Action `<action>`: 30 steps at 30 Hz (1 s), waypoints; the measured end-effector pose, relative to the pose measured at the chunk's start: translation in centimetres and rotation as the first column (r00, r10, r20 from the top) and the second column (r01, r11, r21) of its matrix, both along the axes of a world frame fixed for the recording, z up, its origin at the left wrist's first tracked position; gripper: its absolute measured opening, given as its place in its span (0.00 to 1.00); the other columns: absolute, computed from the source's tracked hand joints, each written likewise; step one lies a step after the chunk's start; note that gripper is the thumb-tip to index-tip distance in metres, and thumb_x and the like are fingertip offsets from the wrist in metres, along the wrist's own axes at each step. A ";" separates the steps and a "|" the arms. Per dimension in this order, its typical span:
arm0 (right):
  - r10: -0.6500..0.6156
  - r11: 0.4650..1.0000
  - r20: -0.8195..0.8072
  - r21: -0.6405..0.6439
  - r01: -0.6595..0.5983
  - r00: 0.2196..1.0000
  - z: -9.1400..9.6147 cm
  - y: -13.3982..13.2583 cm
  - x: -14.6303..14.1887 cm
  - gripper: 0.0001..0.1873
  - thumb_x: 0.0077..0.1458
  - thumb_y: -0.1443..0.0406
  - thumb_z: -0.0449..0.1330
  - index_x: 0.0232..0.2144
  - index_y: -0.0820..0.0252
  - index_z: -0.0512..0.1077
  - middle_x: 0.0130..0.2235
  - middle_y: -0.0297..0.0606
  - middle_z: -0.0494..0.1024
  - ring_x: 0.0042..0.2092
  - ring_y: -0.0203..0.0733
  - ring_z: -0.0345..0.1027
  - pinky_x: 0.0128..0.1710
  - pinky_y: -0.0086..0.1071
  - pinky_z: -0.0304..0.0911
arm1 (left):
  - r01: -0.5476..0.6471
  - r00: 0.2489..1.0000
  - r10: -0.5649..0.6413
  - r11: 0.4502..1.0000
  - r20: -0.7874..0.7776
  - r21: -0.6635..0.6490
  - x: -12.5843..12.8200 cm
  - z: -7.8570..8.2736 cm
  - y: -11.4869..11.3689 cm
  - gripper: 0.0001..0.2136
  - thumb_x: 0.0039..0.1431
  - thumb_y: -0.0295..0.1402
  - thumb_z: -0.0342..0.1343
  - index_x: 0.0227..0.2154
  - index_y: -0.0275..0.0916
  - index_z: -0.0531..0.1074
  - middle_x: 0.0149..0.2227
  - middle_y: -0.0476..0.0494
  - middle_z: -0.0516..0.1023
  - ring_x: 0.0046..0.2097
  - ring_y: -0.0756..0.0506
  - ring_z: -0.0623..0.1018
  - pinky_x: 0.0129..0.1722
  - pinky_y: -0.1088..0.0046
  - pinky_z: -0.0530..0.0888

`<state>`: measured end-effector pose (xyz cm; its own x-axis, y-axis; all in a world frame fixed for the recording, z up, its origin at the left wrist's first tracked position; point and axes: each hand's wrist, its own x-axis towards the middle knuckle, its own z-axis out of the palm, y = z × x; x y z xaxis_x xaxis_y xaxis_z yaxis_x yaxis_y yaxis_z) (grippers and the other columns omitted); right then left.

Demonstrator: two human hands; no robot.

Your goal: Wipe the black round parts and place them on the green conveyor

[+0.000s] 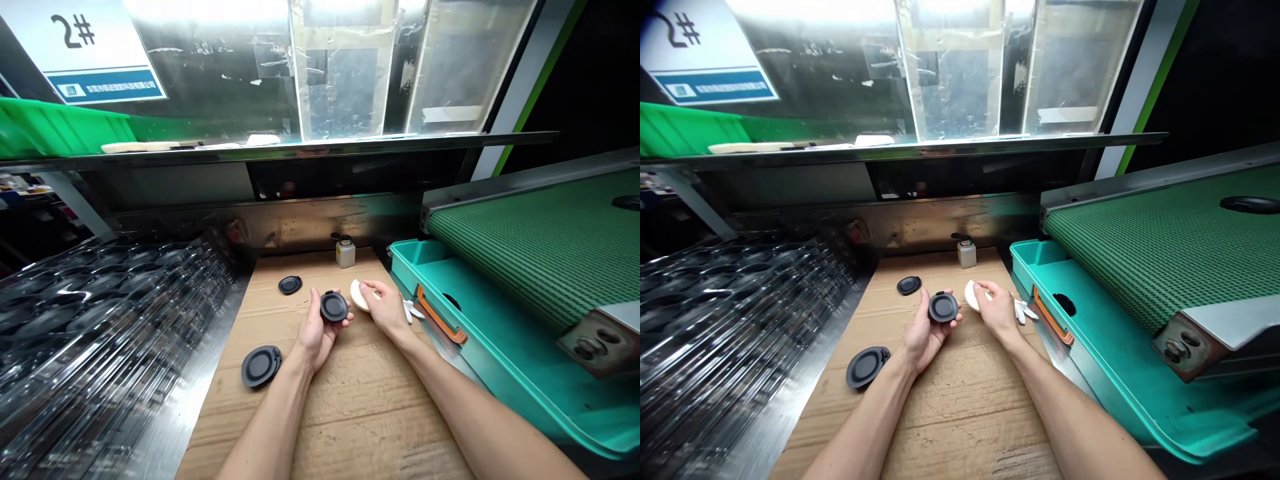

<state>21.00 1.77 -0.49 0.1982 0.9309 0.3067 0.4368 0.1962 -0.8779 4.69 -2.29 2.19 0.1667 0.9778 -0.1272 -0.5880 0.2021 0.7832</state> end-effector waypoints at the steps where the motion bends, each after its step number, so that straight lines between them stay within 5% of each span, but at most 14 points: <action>1: 0.014 1.000 0.051 0.002 -0.014 0.999 -0.2 -0.1 -0.1 0.20 0.55 0.51 0.55 0.40 0.57 0.77 0.39 0.39 0.80 0.40 0.44 0.72 0.41 0.35 0.65 | 0.057 0.996 -0.053 0.996 0.067 -0.067 -0.1 0.2 0.0 0.27 0.61 0.51 0.44 0.47 0.31 0.69 0.35 0.35 0.77 0.29 0.48 0.77 0.25 0.77 0.73; 6: 0.064 0.997 0.264 0.029 -0.074 0.962 -0.6 -0.8 -0.8 0.17 0.57 0.52 0.54 0.41 0.51 0.77 0.39 0.36 0.80 0.42 0.44 0.73 0.44 0.35 0.64 | 0.128 0.971 -0.057 0.944 0.231 -0.305 -0.8 0.6 0.1 0.27 0.65 0.48 0.36 0.40 0.27 0.69 0.27 0.36 0.74 0.21 0.52 0.72 0.15 0.84 0.65; 13: 0.070 0.996 0.237 0.028 -0.079 0.969 -0.8 -0.5 -0.5 0.18 0.56 0.52 0.55 0.40 0.53 0.78 0.39 0.37 0.80 0.42 0.45 0.72 0.46 0.36 0.64 | 0.094 0.981 -0.008 0.893 0.191 -0.441 -0.8 0.5 0.3 0.29 0.65 0.48 0.33 0.36 0.25 0.69 0.24 0.34 0.74 0.20 0.52 0.71 0.14 0.84 0.66; 20: 0.258 0.951 -0.228 -0.109 -0.288 0.939 0.9 -1.0 -0.7 0.25 0.51 0.48 0.59 0.42 0.60 0.75 0.35 0.40 0.79 0.34 0.42 0.72 0.32 0.30 0.65 | 0.038 0.997 -0.010 0.917 0.073 -0.397 -0.6 0.0 0.3 0.32 0.64 0.51 0.32 0.33 0.26 0.71 0.23 0.35 0.75 0.19 0.50 0.72 0.15 0.80 0.67; 25: 0.522 0.749 -0.329 -0.265 -0.607 0.787 2.5 -2.0 -0.4 0.25 0.48 0.48 0.62 0.39 0.62 0.75 0.30 0.39 0.78 0.29 0.38 0.70 0.27 0.27 0.62 | -0.045 0.958 -0.023 0.973 -0.287 -0.227 0.5 -1.0 0.1 0.31 0.58 0.58 0.39 0.30 0.31 0.72 0.20 0.39 0.74 0.17 0.46 0.72 0.12 0.75 0.65; 27: 0.506 0.769 -0.285 -0.279 -0.576 0.814 2.8 -1.9 0.0 0.23 0.47 0.49 0.63 0.35 0.63 0.75 0.29 0.38 0.78 0.29 0.37 0.70 0.27 0.27 0.62 | -0.094 0.925 0.024 0.982 -0.380 -0.167 0.7 -1.1 0.1 0.31 0.57 0.59 0.40 0.28 0.32 0.72 0.19 0.40 0.73 0.17 0.46 0.72 0.12 0.75 0.64; 30: 0.429 0.851 -0.267 -0.199 -0.485 0.863 3.1 -2.1 -0.1 0.21 0.47 0.50 0.63 0.34 0.62 0.73 0.28 0.37 0.77 0.28 0.38 0.70 0.27 0.27 0.62 | -0.079 0.960 0.034 0.986 -0.280 -0.149 0.5 -0.9 0.1 0.32 0.57 0.60 0.38 0.28 0.33 0.72 0.20 0.41 0.74 0.18 0.47 0.72 0.14 0.75 0.65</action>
